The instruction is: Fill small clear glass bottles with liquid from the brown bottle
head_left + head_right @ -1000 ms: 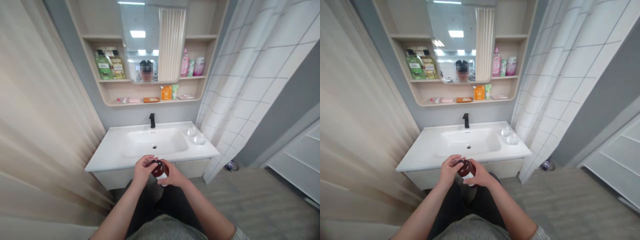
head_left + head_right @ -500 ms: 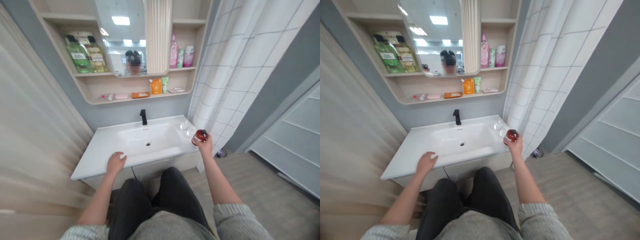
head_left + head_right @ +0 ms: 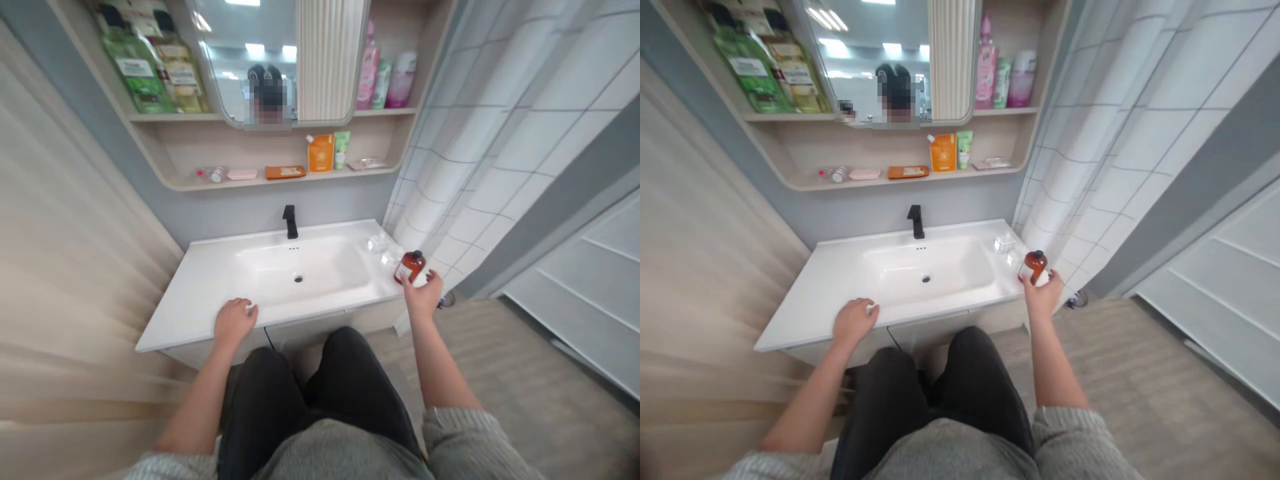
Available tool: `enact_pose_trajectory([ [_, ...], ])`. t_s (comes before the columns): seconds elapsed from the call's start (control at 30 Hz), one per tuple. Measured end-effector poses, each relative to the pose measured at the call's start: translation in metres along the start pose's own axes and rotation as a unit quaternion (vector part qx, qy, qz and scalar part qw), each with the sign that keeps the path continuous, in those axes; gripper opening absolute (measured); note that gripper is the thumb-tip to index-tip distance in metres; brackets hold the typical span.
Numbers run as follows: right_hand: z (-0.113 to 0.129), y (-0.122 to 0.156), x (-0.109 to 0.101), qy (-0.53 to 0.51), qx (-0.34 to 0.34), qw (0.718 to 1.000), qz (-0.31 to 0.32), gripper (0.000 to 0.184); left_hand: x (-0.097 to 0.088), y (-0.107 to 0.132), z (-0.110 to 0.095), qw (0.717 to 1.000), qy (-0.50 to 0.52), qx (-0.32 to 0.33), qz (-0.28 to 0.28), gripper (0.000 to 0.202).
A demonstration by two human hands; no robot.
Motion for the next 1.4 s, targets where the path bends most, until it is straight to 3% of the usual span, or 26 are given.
enact_pose_trajectory([
  [0.07,0.013,0.026,-0.009,0.007,-0.048,0.999,0.012,0.058,0.0,0.0,-0.001,1.0,-0.007,-0.008,0.002,0.048],
  [0.17,0.046,0.06,-0.005,-0.025,-0.171,0.966,0.191,0.04,0.0,0.001,-0.003,1.0,-0.011,-0.015,0.001,0.047],
  [0.23,0.071,0.073,0.008,-0.054,-0.226,0.937,0.261,0.037,-0.001,0.001,-0.004,1.0,-0.007,-0.015,-0.001,0.048],
  [0.37,0.105,0.081,0.04,-0.112,-0.19,0.923,0.316,0.037,-0.001,0.001,-0.005,1.0,-0.001,-0.019,0.004,0.048],
  [0.5,0.112,0.085,0.057,-0.104,-0.151,0.926,0.331,0.031,-0.001,0.001,-0.005,1.0,0.004,-0.022,0.002,0.047],
  [0.63,0.098,0.086,0.049,-0.137,-0.122,0.932,0.313,0.032,-0.002,0.001,-0.004,1.0,-0.002,-0.024,0.005,0.049],
  [0.7,0.081,0.078,0.037,-0.144,-0.079,0.959,0.231,0.035,-0.002,0.001,-0.004,1.0,-0.009,-0.019,0.004,0.049],
  [0.77,0.059,0.063,0.022,-0.112,-0.027,0.988,0.105,0.04,-0.002,0.001,-0.005,1.0,-0.013,-0.016,0.004,0.049],
  [0.83,0.037,0.044,0.01,-0.069,0.017,0.997,-0.007,0.052,-0.002,0.001,-0.005,1.0,-0.015,-0.019,0.004,0.049],
  [0.9,0.02,0.022,0.005,-0.038,0.035,0.997,-0.059,0.073,-0.002,0.001,-0.005,1.0,-0.019,-0.024,0.005,0.049],
  [0.97,0.01,0.004,0.009,-0.023,0.032,0.998,-0.046,0.095,-0.002,0.001,-0.006,0.999,-0.022,-0.025,0.006,0.049],
  [1.07,0.006,-0.014,0.023,-0.041,0.052,0.997,0.04,0.113,-0.003,0.001,-0.007,0.999,-0.024,-0.027,0.008,0.05],
  [1.17,0.008,-0.018,0.031,-0.054,0.106,0.988,0.101,0.104,-0.004,0.002,-0.009,0.999,-0.018,-0.028,0.006,0.05],
  [1.27,0.017,-0.009,0.024,-0.07,0.11,0.987,0.091,0.083,-0.005,0.003,-0.009,1.0,-0.007,-0.03,0.002,0.051],
  [1.33,0.032,0.011,0.015,-0.113,0.08,0.985,0.106,0.08,-0.005,0.002,-0.008,0.999,-0.004,-0.033,0.006,0.052],
  [1.4,0.055,0.047,0.006,-0.169,0.036,0.968,0.181,0.08,-0.006,-0.001,-0.007,0.999,0.003,-0.038,0.016,0.05],
])
Point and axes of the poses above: each hand's wrist, its own y-axis away from the middle knuckle, its own x-axis out of the palm, z = x × y, the point moved 1 cm from there along -y, towards the middle knuckle, and after that the axes turned 14 degrees about y, right-handed, at the moved point
